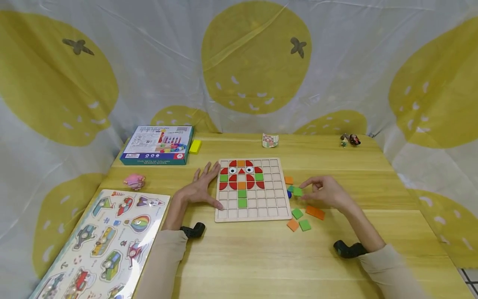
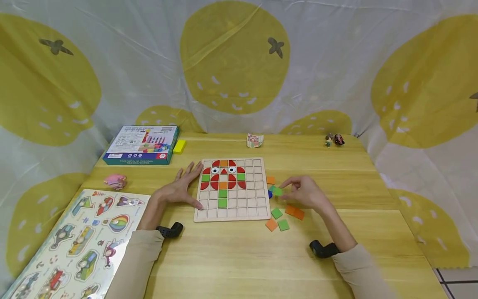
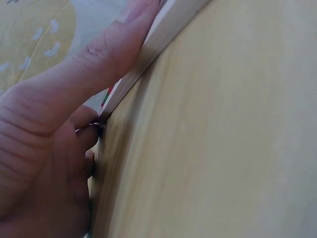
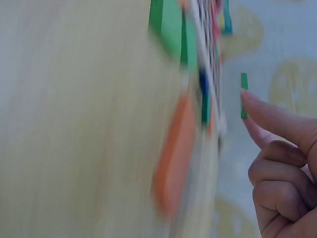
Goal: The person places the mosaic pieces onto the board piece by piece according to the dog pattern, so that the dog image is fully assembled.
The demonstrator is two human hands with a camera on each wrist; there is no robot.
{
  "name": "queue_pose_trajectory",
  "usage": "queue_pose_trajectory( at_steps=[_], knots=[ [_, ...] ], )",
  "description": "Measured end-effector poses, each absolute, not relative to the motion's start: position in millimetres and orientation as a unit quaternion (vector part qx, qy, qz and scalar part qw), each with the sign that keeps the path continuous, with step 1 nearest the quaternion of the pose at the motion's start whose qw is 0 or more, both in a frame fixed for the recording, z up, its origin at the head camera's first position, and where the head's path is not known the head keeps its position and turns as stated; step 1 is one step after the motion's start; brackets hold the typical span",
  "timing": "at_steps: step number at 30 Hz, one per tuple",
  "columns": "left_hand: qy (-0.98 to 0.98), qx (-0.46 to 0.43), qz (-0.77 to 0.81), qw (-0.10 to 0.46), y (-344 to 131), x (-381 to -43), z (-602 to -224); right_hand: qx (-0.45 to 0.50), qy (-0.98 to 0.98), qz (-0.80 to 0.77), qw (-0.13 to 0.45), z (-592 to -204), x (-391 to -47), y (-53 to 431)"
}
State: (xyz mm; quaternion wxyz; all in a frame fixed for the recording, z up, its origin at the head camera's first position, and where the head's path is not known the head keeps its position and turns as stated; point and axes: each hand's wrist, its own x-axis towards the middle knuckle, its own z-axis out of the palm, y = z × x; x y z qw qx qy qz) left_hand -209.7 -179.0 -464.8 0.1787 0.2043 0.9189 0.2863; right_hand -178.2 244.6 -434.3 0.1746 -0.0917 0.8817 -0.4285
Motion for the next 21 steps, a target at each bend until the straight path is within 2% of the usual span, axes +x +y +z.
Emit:
queue_pose_trajectory(
  at_steps=[4, 9, 21],
  knots=[
    [0.921, 0.208, 0.279, 0.175, -179.2, -209.4, -465.9, -0.126, 0.868, -0.433, 0.209, -432.5, -167.1, 181.7],
    [0.921, 0.210, 0.278, 0.176, -175.7, -208.5, -467.0, -0.169, 0.875, -0.407, 0.201, -441.2, -154.3, 120.7],
    [0.920, 0.206, 0.284, 0.176, -178.1, -208.1, -463.4, -0.178, 0.893, -0.373, 0.178, -442.5, -153.1, 86.3]
  ],
)
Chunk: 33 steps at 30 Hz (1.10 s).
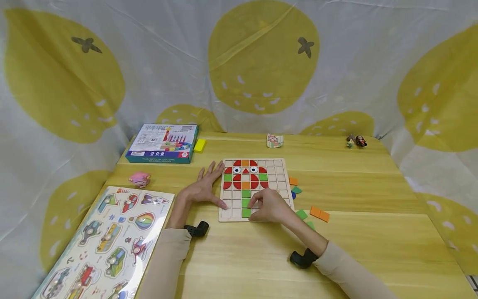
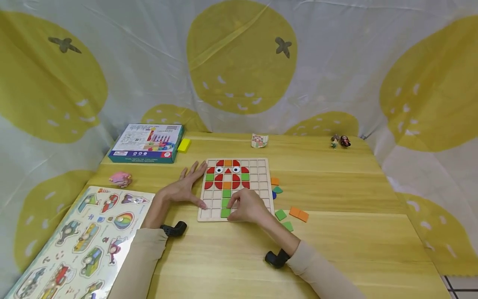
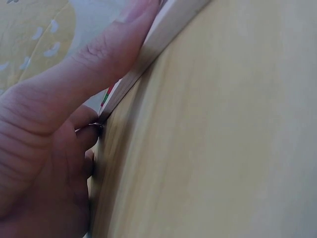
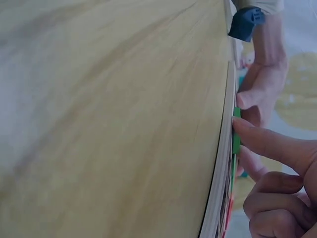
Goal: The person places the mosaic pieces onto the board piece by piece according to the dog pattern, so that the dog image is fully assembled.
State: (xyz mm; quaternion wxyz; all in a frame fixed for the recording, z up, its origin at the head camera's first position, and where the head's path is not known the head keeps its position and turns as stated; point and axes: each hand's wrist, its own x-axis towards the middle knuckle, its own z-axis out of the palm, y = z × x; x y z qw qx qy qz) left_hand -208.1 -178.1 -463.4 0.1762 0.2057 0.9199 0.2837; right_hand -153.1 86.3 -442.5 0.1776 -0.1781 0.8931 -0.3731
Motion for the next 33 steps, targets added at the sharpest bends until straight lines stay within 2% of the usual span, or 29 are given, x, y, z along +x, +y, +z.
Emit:
queue_pose_trajectory(
  at_steps=[11, 18, 28, 33],
  knots=[
    [0.920, 0.205, 0.284, 0.175, -181.0, -206.8, -463.6, -0.167, 0.885, -0.394, 0.184, -434.2, -156.2, 94.8],
    [0.920, 0.207, 0.284, 0.174, -179.7, -207.2, -464.3, -0.221, 0.874, -0.383, 0.199, -438.8, -156.8, 87.2],
    [0.920, 0.205, 0.285, 0.173, -179.2, -206.5, -463.9, -0.220, 0.873, -0.394, 0.184, -444.7, -160.7, 80.0],
    [0.918, 0.210, 0.287, 0.173, -178.8, -207.2, -463.2, -0.223, 0.860, -0.415, 0.196, -441.9, -162.5, 91.9]
  ],
)
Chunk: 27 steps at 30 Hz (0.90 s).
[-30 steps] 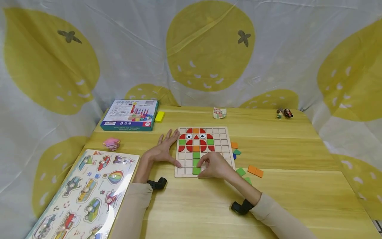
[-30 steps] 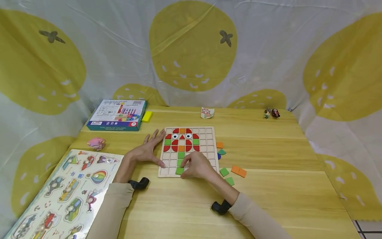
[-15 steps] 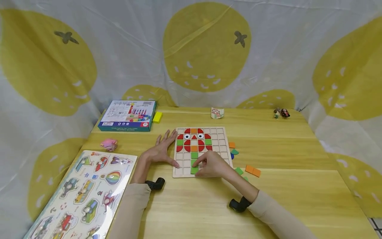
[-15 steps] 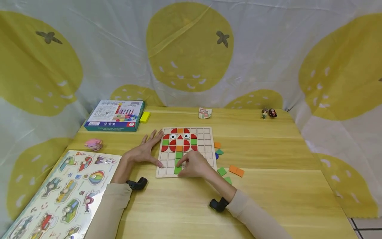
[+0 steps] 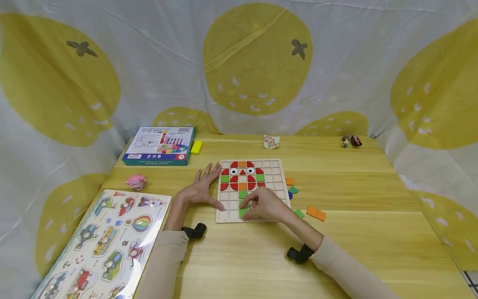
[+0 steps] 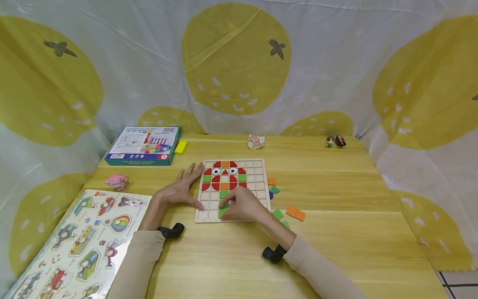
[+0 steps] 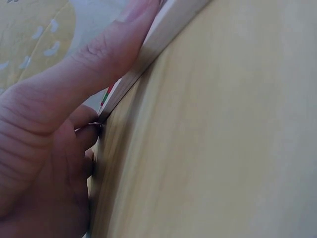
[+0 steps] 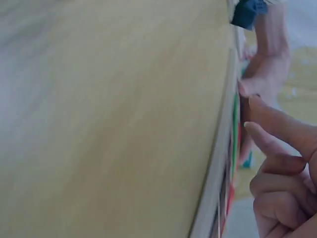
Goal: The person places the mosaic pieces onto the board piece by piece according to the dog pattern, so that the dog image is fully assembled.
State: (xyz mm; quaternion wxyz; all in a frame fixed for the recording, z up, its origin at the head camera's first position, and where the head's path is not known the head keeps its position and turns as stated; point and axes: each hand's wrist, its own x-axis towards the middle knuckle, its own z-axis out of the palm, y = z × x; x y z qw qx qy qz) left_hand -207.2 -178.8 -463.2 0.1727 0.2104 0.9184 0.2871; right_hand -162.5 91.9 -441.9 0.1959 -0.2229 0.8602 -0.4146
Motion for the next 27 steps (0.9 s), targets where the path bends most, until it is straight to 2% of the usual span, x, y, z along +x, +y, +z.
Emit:
queue_pose_trajectory(
  at_steps=[3, 9, 13, 18, 27],
  knots=[
    [0.917, 0.209, 0.290, 0.176, -178.1, -207.4, -462.4, -0.215, 0.858, -0.421, 0.200, -437.8, -166.4, 122.8],
    [0.919, 0.202, 0.286, 0.178, -178.7, -207.4, -462.0, -0.153, 0.867, -0.433, 0.194, -437.2, -169.8, 216.6],
    [0.921, 0.201, 0.284, 0.177, -181.4, -206.4, -463.1, -0.105, 0.857, -0.453, 0.221, -444.3, -165.1, 256.9],
    [0.923, 0.206, 0.278, 0.171, -182.2, -206.5, -464.5, -0.089, 0.858, -0.444, 0.242, -446.4, -160.3, 268.7],
    [0.923, 0.209, 0.274, 0.170, -178.8, -208.2, -464.9, -0.090, 0.892, -0.395, 0.200, -444.9, -166.4, 266.3]
  ],
)
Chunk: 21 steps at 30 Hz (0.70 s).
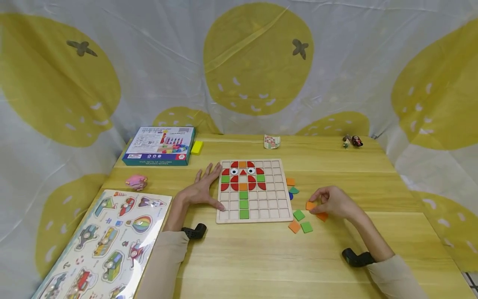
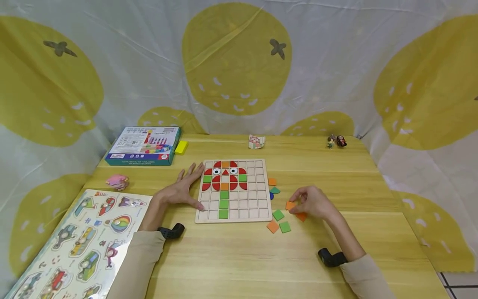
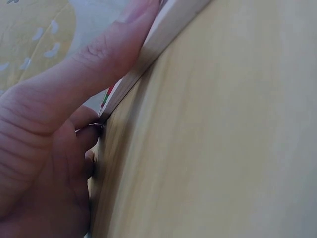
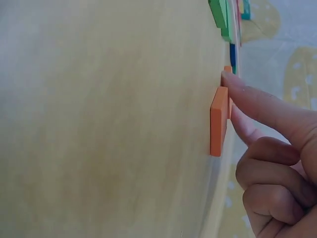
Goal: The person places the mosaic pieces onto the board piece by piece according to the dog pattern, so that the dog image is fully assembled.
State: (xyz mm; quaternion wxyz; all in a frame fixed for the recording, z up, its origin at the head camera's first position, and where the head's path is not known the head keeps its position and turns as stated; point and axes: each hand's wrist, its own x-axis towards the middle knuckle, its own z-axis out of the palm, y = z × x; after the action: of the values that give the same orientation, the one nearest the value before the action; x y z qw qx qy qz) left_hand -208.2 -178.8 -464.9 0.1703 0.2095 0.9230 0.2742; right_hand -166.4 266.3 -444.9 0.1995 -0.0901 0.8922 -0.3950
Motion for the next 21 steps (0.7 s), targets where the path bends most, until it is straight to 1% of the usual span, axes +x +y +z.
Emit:
queue_pose_trajectory(
  at_steps=[4, 8, 11, 16, 21],
  knots=[
    [0.922, 0.208, 0.277, 0.172, -178.3, -207.9, -462.9, -0.094, 0.905, -0.374, 0.180, -445.5, -170.9, 267.4],
    [0.922, 0.207, 0.278, 0.174, -178.5, -207.9, -461.9, -0.095, 0.906, -0.371, 0.179, -441.9, -175.6, 266.5],
    [0.921, 0.206, 0.281, 0.171, -178.6, -208.0, -462.4, -0.101, 0.904, -0.378, 0.173, -437.2, -179.2, 256.2],
    [0.921, 0.205, 0.281, 0.178, -179.0, -207.1, -466.1, -0.130, 0.888, -0.403, 0.178, -431.9, -183.6, 209.7],
    [0.921, 0.202, 0.285, 0.174, -178.8, -206.7, -465.4, -0.125, 0.878, -0.419, 0.194, -431.7, -187.9, 152.3]
  ],
)
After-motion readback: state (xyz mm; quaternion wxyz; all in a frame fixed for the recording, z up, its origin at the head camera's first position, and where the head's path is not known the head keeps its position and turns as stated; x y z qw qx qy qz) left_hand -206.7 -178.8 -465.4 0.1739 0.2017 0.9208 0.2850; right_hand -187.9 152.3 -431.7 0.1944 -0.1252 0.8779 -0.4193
